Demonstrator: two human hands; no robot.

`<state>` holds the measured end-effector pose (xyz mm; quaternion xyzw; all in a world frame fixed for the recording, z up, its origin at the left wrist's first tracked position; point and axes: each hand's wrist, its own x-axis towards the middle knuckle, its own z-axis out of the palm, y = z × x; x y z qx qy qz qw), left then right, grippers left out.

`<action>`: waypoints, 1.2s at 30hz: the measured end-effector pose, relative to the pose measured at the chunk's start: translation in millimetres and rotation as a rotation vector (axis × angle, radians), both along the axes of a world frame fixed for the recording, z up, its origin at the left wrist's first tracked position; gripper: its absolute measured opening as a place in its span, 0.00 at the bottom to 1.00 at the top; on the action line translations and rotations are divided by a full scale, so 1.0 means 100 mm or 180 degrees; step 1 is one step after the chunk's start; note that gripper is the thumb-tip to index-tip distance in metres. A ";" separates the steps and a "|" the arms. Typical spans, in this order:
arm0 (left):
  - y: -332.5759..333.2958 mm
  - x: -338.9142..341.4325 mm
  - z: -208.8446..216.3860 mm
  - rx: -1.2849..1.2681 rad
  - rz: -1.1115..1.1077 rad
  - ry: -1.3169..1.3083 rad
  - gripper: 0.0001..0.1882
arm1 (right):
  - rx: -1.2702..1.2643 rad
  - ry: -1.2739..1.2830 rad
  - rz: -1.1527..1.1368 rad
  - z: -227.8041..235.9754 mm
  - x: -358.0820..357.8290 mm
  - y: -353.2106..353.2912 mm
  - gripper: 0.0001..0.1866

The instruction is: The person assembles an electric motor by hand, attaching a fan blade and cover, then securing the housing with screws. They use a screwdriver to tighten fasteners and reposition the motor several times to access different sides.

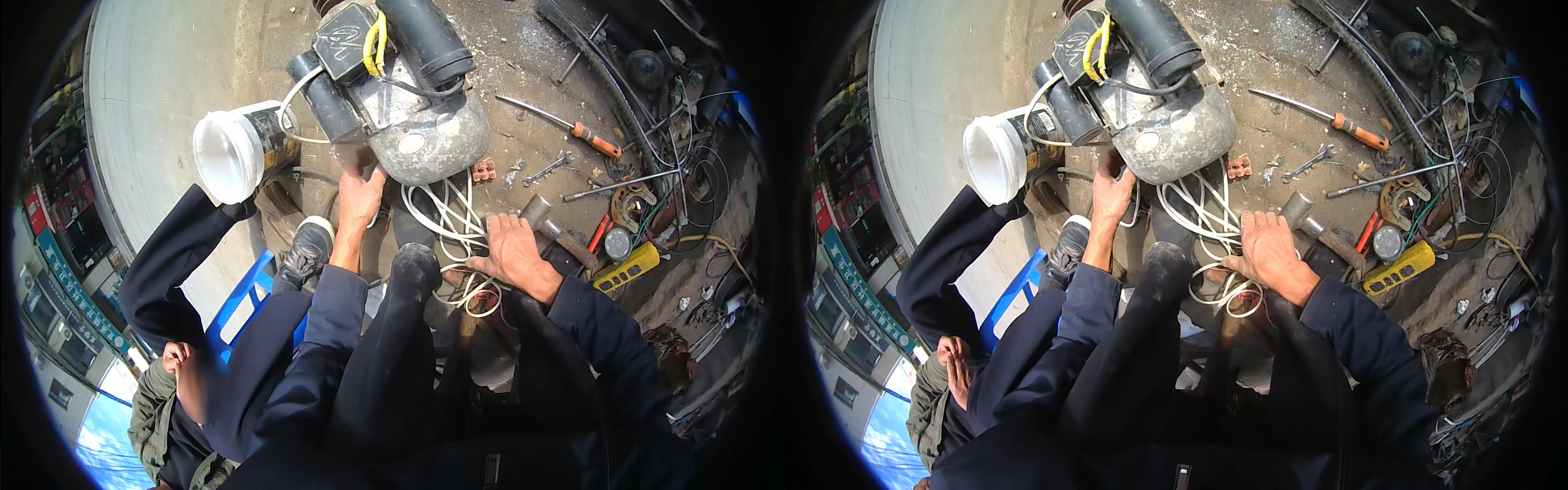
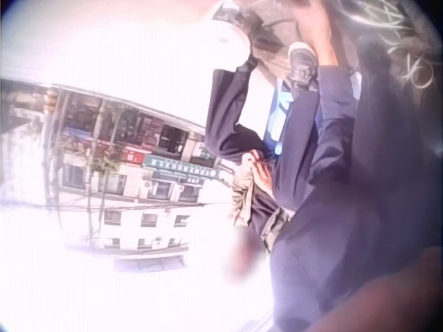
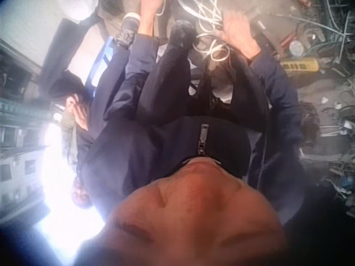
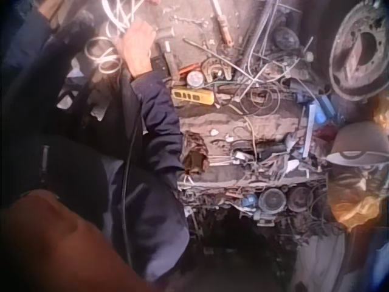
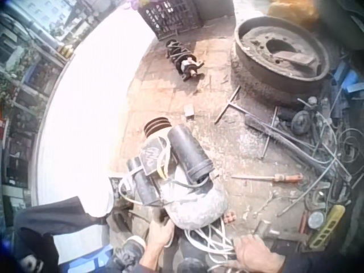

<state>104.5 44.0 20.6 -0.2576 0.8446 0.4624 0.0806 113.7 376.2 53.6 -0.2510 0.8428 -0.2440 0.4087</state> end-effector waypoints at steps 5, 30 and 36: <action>0.10 0.07 0.06 -0.0649 -0.0594 -0.1190 0.31 | 0.0051 0.0141 -0.0030 -0.43 0.33 -0.21 0.33; -0.36 0.77 1.79 0.0048 -0.0508 -0.1508 0.18 | -0.1062 -0.1069 0.0113 0.66 -0.01 0.06 0.21; -0.28 0.46 2.85 0.0046 -0.0705 -0.0969 0.20 | -0.1007 -0.0277 -0.1743 2.27 -0.99 0.47 0.13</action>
